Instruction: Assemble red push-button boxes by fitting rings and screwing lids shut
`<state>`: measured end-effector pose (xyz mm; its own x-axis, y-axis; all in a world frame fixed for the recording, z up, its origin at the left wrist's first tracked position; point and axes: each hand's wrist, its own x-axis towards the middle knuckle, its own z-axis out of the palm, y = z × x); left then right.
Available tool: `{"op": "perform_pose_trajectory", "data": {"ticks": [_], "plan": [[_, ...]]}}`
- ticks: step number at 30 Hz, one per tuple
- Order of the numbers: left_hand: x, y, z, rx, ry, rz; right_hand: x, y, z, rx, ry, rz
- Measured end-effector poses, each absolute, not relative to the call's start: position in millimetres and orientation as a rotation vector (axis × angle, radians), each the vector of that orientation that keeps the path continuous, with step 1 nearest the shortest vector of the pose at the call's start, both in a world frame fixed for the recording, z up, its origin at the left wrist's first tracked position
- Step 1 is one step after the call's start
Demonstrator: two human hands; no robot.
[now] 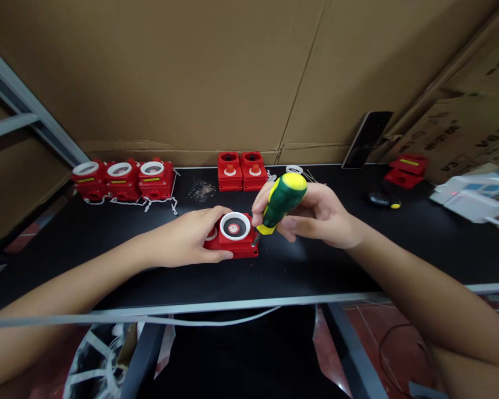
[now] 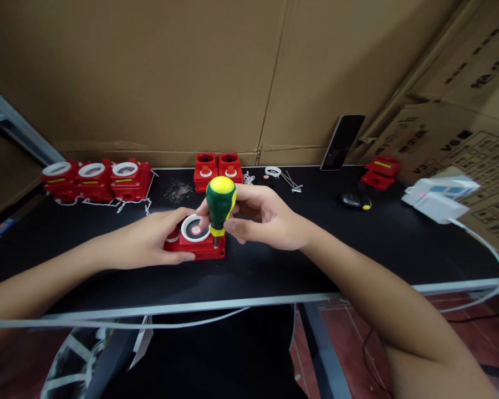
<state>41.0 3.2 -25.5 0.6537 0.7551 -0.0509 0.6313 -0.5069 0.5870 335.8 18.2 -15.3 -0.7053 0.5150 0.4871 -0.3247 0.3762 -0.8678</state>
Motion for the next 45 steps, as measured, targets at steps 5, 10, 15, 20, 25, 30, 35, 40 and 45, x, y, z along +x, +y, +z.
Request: {"op": "perform_pose_trajectory", "data": {"ticks": [5,10,15,20,25,30,35,40,45], "plan": [[40,4,-27,2.301,1.07,0.287,335,20,-18,-0.168,-1.866,1.366],[39,4,-28,2.294,1.057,0.301,335,20,-21,-0.188,-1.876,1.33],[38,5,-31,2.301,1.047,0.309,337,19,-22,-0.278,-1.908,1.281],[37,6,-32,2.316,1.048,0.312,340,18,-21,-0.346,-1.919,1.255],[37,6,-32,2.319,1.048,0.311,336,16,-19,-0.433,-1.922,1.211],[38,6,-31,2.311,1.052,0.31,330,19,-22,-0.42,-1.872,1.186],[39,5,-30,2.318,1.064,0.307,326,22,-25,-0.382,-1.88,1.115],[37,6,-30,2.312,1.052,0.306,338,23,-15,-0.352,-1.96,1.289],[38,6,-28,2.328,1.056,0.3,345,21,-7,-0.302,-2.079,1.508]]}}
